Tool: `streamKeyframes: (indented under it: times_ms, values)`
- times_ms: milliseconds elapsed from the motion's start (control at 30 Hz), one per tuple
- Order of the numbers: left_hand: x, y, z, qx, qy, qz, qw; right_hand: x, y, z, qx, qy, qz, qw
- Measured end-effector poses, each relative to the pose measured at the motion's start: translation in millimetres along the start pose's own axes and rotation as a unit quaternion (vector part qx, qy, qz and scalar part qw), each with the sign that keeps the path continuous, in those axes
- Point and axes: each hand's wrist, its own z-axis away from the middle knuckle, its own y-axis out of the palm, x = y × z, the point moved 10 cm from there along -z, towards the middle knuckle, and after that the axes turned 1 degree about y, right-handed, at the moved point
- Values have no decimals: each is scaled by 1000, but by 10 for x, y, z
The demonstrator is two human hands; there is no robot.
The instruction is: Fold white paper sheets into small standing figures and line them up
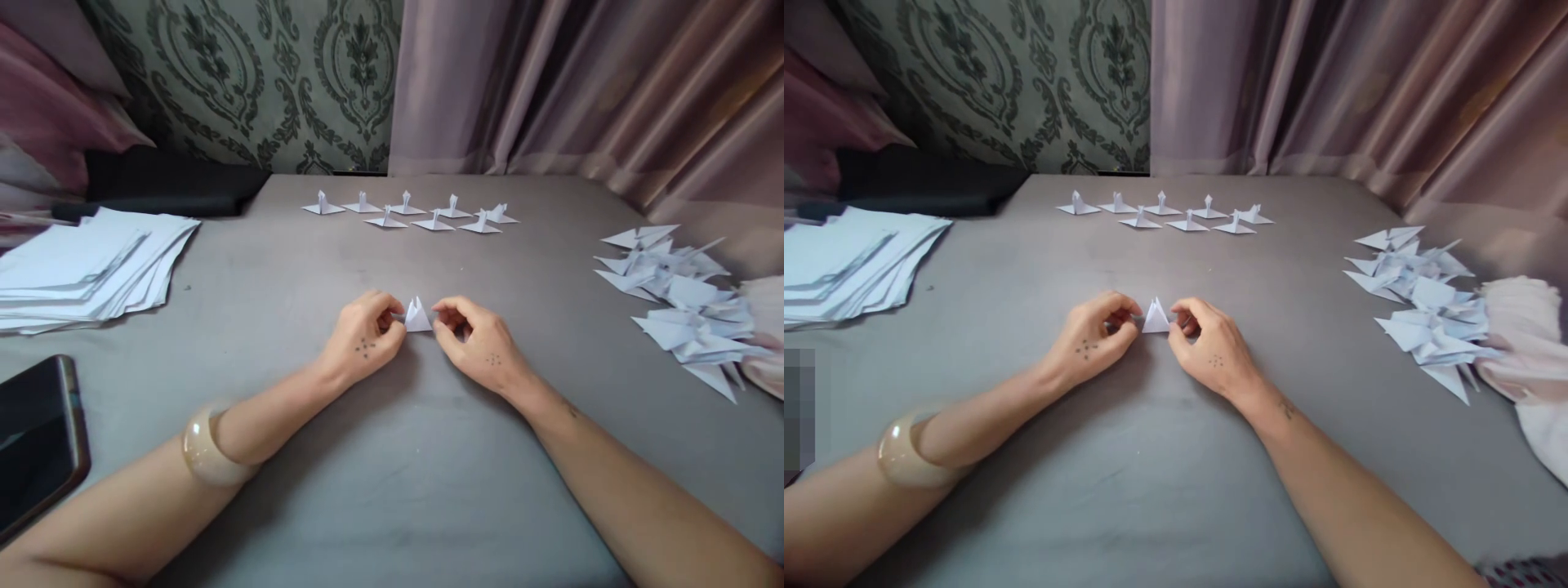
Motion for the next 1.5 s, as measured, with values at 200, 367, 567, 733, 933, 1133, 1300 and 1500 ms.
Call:
streamKeyframes:
  times_ms: [200,367,567,733,933,1133,1300,1500]
  values:
    - [170,84,-23,41,-77,76,993,108,55,36,25,-41,20,999]
    - [179,137,-22,66,-81,98,990,217,104,105,53,-76,67,993]
    - [-61,42,4,31,21,42,998,234,114,127,67,-66,94,991]
    - [-294,-9,79,3,129,-23,991,86,104,87,56,1,90,994]
    - [-215,139,83,54,112,-65,990,144,130,84,67,-26,78,994]
    - [-117,206,55,88,80,-79,990,144,157,93,90,-29,92,991]
    - [-145,206,36,91,113,-48,988,100,159,91,76,-18,72,994]
    - [-203,246,-47,85,163,-46,982,93,107,75,30,-6,138,990]
